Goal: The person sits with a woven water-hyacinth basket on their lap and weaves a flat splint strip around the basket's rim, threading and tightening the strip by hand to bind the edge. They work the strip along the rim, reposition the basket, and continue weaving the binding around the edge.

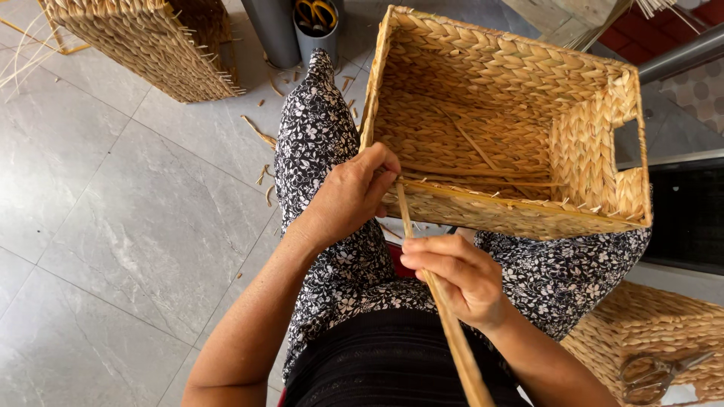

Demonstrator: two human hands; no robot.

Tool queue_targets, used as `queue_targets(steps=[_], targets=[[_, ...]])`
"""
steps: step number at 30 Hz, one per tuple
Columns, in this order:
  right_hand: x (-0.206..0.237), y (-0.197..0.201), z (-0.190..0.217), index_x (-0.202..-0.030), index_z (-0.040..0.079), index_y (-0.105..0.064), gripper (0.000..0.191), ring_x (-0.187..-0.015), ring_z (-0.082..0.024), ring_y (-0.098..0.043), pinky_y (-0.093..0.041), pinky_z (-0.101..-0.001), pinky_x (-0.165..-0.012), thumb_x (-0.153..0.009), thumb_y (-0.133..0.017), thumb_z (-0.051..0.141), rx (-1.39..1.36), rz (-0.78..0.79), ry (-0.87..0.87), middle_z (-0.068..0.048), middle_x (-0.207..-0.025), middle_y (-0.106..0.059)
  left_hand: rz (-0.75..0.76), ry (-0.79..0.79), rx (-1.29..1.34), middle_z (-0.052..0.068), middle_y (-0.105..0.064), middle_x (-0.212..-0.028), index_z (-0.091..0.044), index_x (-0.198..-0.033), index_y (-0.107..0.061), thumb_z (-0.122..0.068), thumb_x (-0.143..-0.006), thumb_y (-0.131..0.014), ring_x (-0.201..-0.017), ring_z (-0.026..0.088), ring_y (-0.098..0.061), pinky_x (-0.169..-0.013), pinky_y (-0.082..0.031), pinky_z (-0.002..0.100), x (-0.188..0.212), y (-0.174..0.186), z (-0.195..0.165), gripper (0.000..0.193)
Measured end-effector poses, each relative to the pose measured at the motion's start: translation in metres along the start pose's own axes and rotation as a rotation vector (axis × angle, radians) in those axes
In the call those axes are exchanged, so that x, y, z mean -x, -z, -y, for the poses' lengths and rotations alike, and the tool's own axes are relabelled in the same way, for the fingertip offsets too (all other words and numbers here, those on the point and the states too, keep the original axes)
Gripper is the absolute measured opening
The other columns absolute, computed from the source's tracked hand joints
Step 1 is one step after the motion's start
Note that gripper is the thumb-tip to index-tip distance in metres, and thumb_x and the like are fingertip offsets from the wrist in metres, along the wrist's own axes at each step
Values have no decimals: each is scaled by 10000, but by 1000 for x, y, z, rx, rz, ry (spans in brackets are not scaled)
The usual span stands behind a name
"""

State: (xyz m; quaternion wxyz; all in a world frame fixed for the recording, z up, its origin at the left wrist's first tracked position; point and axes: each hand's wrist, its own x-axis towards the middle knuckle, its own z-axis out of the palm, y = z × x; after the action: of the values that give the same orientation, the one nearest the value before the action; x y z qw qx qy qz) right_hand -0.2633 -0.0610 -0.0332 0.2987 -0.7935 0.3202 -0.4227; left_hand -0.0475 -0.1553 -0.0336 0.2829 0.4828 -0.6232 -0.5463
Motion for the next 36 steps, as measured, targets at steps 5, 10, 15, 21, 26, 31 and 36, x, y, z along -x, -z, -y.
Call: queue_targets(steps=[5, 10, 15, 21, 26, 31, 36], targets=[[4, 1, 8, -1082, 48, -740, 154, -1016, -211, -767, -667, -261, -887, -944, -706, 110, -2, -46, -29, -106, -1124, -739, 31, -265, 47, 79, -652, -1094, -61, -1140, -610, -43, -1021, -553, -743, 171, -767, -637, -617, 282, 0, 3, 11, 134], [1, -4, 10, -1081, 31, -733, 153, -1034, -221, -766, -659, -325, -928, -948, -721, 107, -16, -91, 11, -104, -1100, -738, -91, -392, -220, 33, -685, -1113, -104, -1187, -658, -15, -945, -621, -857, 218, -760, -710, -646, 303, -4, -3, 27, 261], [-4, -13, 9, -1137, 50, -722, 184, -1015, -186, -775, -653, -292, -866, -971, -710, 129, -3, -17, -9, -96, -1154, -731, -236, -488, -462, 19, -685, -1200, -144, -1237, -659, 32, -857, -624, -919, 255, -745, -740, -625, 340, 1, -8, 31, 421], [-13, -4, -7, -1364, 53, -591, 354, -1049, -214, -759, -678, -269, -861, -1017, -637, 97, -85, 19, -140, -150, -1328, -660, -292, -564, -290, 21, -722, -1201, -141, -1150, -695, -101, -958, -692, -910, 204, -765, -738, -638, 305, 2, -13, 36, 196], [-17, -2, -26, -1419, 107, -607, 465, -1100, -242, -655, -582, -353, -948, -969, -687, 25, 470, -16, -190, -110, -1338, -618, -277, -435, -90, 41, -753, -988, -99, -1131, -702, -99, -1027, -655, -838, 147, -757, -700, -607, 284, -4, -20, 37, 114], [-9, -6, -39, -1426, 167, -611, 546, -994, -213, -572, -497, -372, -932, -917, -729, 13, 654, 10, -83, -48, -1269, -593, -152, -149, 100, 36, -749, -802, -92, -1118, -700, -154, -1019, -639, -625, 98, -719, -553, -587, 261, -3, -22, 26, 132], [3, -9, -53, -1447, 193, -614, 583, -1060, -222, -531, -411, -408, -939, -901, -765, 54, 843, 4, -81, -12, -1288, -539, -108, -105, 89, 36, -750, -805, -96, -1123, -697, -163, -1018, -625, -623, 98, -730, -552, -595, 261, -8, -24, 19, 144]])
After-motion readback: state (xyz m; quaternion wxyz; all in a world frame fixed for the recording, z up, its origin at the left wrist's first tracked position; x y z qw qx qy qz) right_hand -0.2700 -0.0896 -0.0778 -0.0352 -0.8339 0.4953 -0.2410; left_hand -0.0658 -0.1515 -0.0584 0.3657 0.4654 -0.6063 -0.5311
